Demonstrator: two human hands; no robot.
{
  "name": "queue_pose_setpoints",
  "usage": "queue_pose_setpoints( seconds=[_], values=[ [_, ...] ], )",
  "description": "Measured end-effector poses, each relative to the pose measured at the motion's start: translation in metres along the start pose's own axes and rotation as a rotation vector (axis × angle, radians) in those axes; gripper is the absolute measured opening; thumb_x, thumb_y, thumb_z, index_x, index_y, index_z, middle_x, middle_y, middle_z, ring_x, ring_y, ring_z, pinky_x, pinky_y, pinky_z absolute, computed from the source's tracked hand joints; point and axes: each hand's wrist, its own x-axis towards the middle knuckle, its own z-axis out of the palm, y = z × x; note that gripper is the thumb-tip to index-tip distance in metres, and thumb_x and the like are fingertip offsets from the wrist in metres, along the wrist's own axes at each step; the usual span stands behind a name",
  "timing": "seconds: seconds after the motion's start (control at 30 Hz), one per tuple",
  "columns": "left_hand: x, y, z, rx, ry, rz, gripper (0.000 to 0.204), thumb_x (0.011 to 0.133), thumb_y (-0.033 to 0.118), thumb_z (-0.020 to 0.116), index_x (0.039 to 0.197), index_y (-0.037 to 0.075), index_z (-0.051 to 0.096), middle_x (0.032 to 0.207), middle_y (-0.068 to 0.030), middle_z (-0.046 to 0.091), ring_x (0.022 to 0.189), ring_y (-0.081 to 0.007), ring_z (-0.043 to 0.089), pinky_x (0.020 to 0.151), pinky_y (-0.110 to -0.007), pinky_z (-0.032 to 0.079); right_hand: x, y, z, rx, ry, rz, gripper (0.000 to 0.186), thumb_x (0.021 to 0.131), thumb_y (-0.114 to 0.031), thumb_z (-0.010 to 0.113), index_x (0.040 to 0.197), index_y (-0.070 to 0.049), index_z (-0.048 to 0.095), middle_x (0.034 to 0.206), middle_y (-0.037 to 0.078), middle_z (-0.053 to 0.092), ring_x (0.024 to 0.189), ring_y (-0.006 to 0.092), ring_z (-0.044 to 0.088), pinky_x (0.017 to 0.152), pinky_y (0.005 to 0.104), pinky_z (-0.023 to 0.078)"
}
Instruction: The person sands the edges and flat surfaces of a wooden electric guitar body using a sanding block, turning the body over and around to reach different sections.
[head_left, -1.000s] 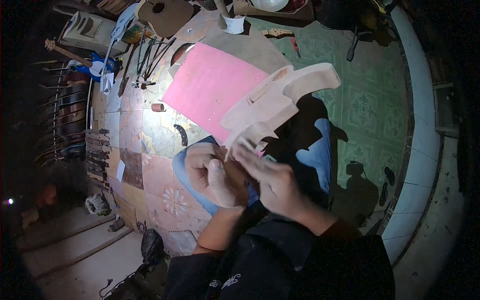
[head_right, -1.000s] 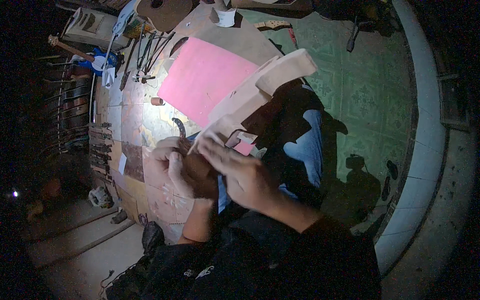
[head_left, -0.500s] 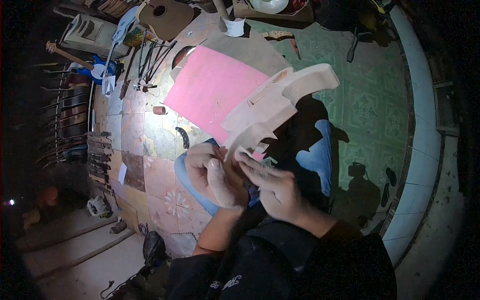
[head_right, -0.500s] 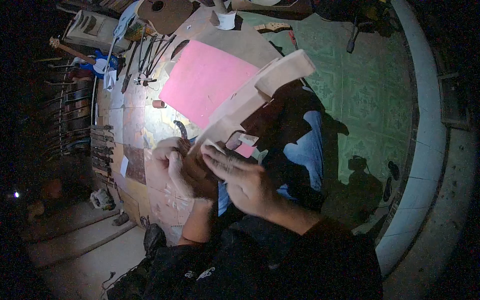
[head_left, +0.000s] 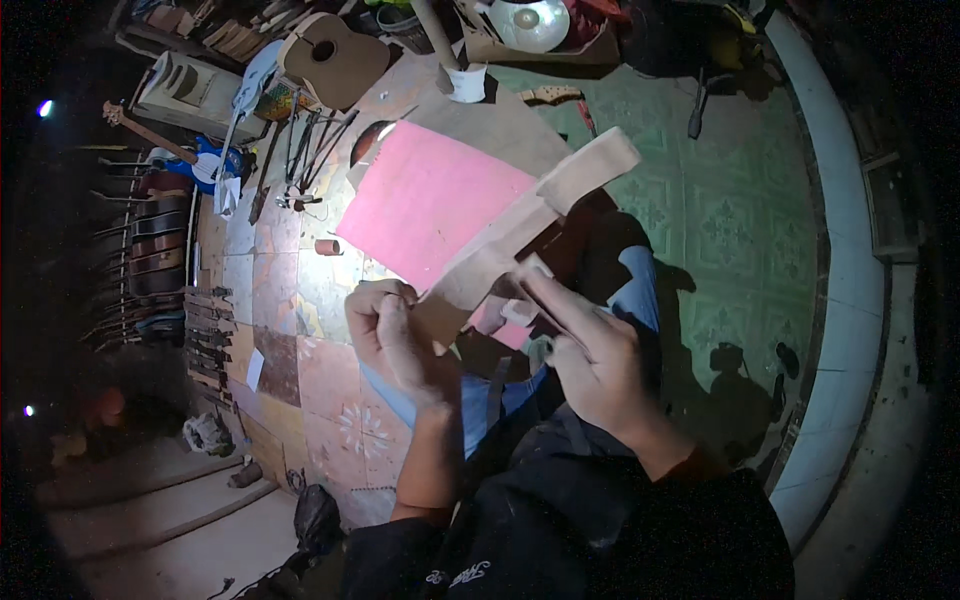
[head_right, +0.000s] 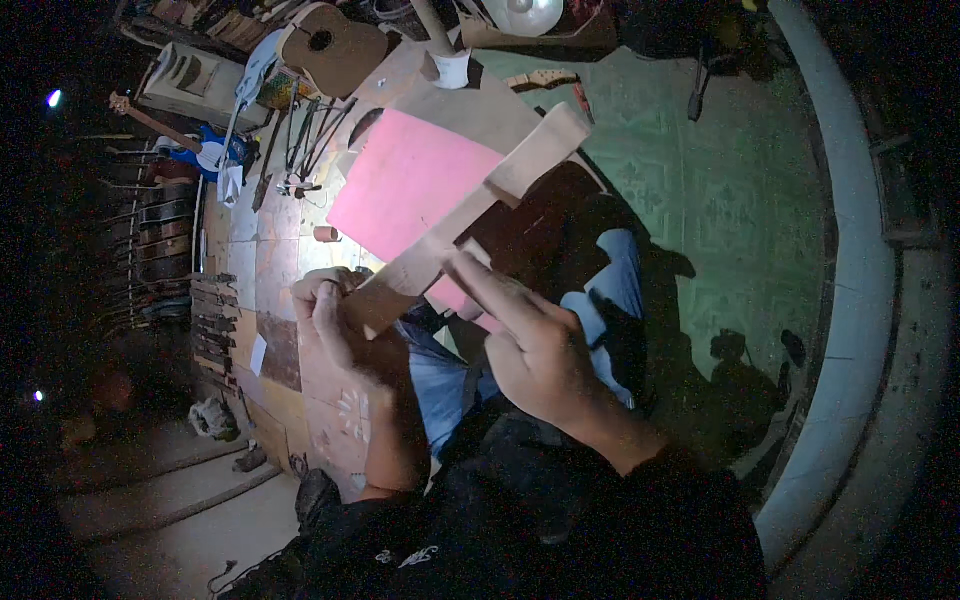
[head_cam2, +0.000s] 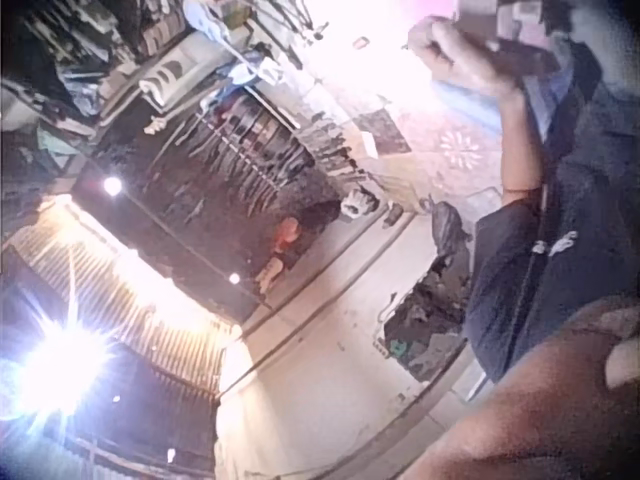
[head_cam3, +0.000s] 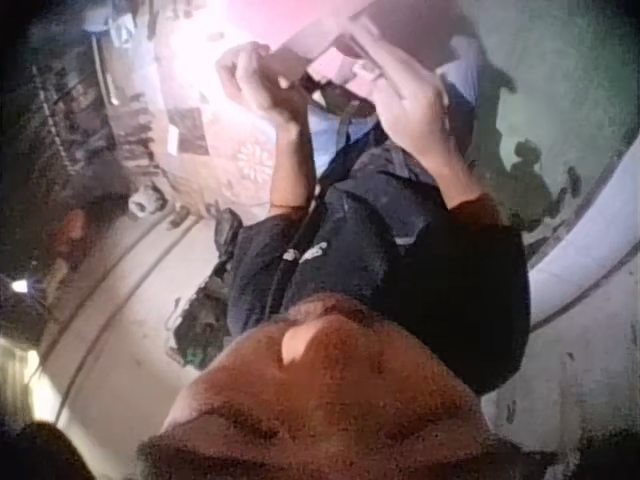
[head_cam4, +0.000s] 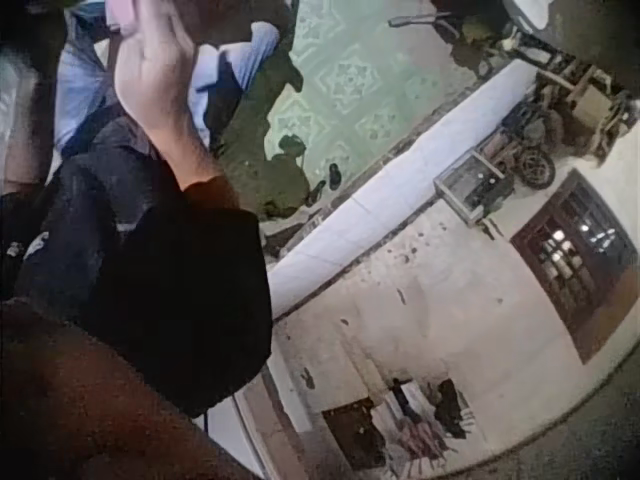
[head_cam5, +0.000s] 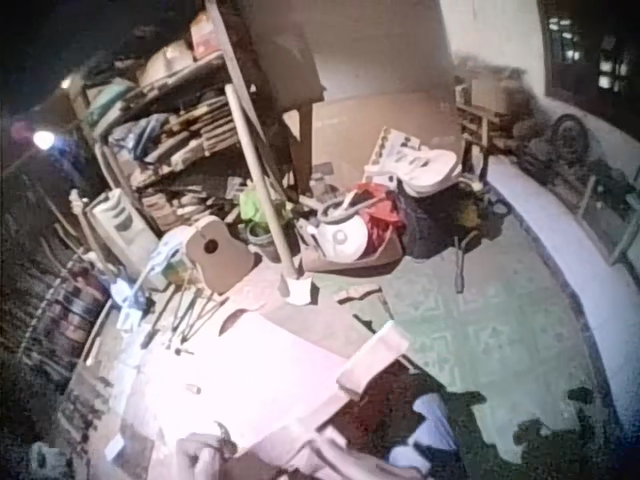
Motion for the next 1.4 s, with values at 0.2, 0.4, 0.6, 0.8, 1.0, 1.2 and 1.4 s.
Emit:
queue_pose_setpoints(
  seconds=[0.2, 0.4, 0.6, 0.8, 1.0, 1.2, 1.4],
  values=[
    [0.012, 0.006, 0.002, -0.040, -0.086, -0.083, 0.018, 0.098, 0.023, 0.051, 0.094, 0.007, 0.045, 0.087, -0.0033, 0.046, 0.082, -0.0129, 0.047, 0.078, -0.027, 0.041, -0.001, 0.008, 0.000, 0.083, -0.386, 0.251, 0.080, 0.075, 0.009, 0.050, 0.152, -0.004, 0.035, 0.106, 0.022, 0.072, 0.102, 0.0322, 0.071, 0.095, 0.0350, 0.052],
    [0.015, 0.012, 0.005, -0.059, -0.060, -0.114, 0.016, 0.095, 0.017, 0.058, 0.090, 0.006, 0.048, 0.086, -0.0043, 0.048, 0.081, -0.0129, 0.044, 0.077, -0.028, 0.038, 0.011, 0.012, 0.020, 0.193, -0.585, 0.211, 0.086, 0.077, 0.004, 0.051, 0.157, -0.012, 0.025, 0.090, 0.020, 0.073, 0.080, 0.0252, 0.072, 0.080, 0.0353, 0.055],
    [0.012, 0.011, -0.013, -0.033, -0.122, -0.108, 0.013, 0.095, 0.016, 0.055, 0.090, 0.006, 0.047, 0.088, -0.0044, 0.049, 0.082, -0.0123, 0.043, 0.077, -0.027, 0.037, 0.027, 0.019, 0.021, -0.391, -0.523, 0.301, 0.081, 0.080, 0.005, 0.052, 0.156, -0.012, 0.028, 0.085, 0.019, 0.069, 0.079, 0.0279, 0.069, 0.090, 0.0427, 0.054],
    [0.006, 0.011, -0.010, -0.081, -0.203, -0.096, 0.014, 0.095, 0.016, 0.057, 0.092, 0.005, 0.049, 0.091, -0.0062, 0.049, 0.082, -0.0134, 0.045, 0.078, -0.027, 0.038, 0.003, -0.006, -0.023, 0.291, -0.516, 0.276, 0.058, 0.077, 0.010, 0.048, 0.134, 0.002, 0.055, 0.111, 0.020, 0.071, 0.108, 0.0294, 0.069, 0.093, 0.0364, 0.054],
    [0.008, 0.007, -0.009, -0.067, -0.273, -0.103, 0.017, 0.094, 0.018, 0.054, 0.092, 0.001, 0.053, 0.095, -0.0110, 0.054, 0.089, -0.0190, 0.052, 0.084, -0.032, 0.043, -0.027, 0.020, -0.041, 0.344, -0.418, 0.480, 0.053, 0.078, 0.010, 0.048, 0.129, 0.002, 0.061, 0.132, 0.016, 0.062, 0.114, 0.0232, 0.064, 0.090, 0.0312, 0.053],
    [0.039, -0.004, -0.012, 0.088, -0.488, 0.081, 0.048, 0.093, 0.038, 0.046, 0.073, -0.004, 0.061, 0.079, -0.0179, 0.062, 0.087, -0.0304, 0.059, 0.084, -0.040, 0.047, -0.038, 0.033, -0.041, 0.411, -0.372, 0.692, 0.047, 0.088, 0.003, 0.049, 0.134, -0.001, 0.059, 0.126, 0.013, 0.065, 0.098, 0.0155, 0.063, 0.083, 0.0281, 0.053],
    [0.061, -0.010, -0.004, -0.161, -0.686, 0.096, 0.049, 0.091, 0.034, 0.046, 0.066, -0.005, 0.060, 0.066, -0.0179, 0.061, 0.065, -0.0323, 0.059, 0.076, -0.043, 0.048, -0.046, 0.050, -0.021, 0.565, -0.235, 0.607, 0.046, 0.091, 0.000, 0.048, 0.137, 0.004, 0.054, 0.129, 0.010, 0.064, 0.088, 0.0131, 0.063, 0.084, 0.0276, 0.051]
  ],
)
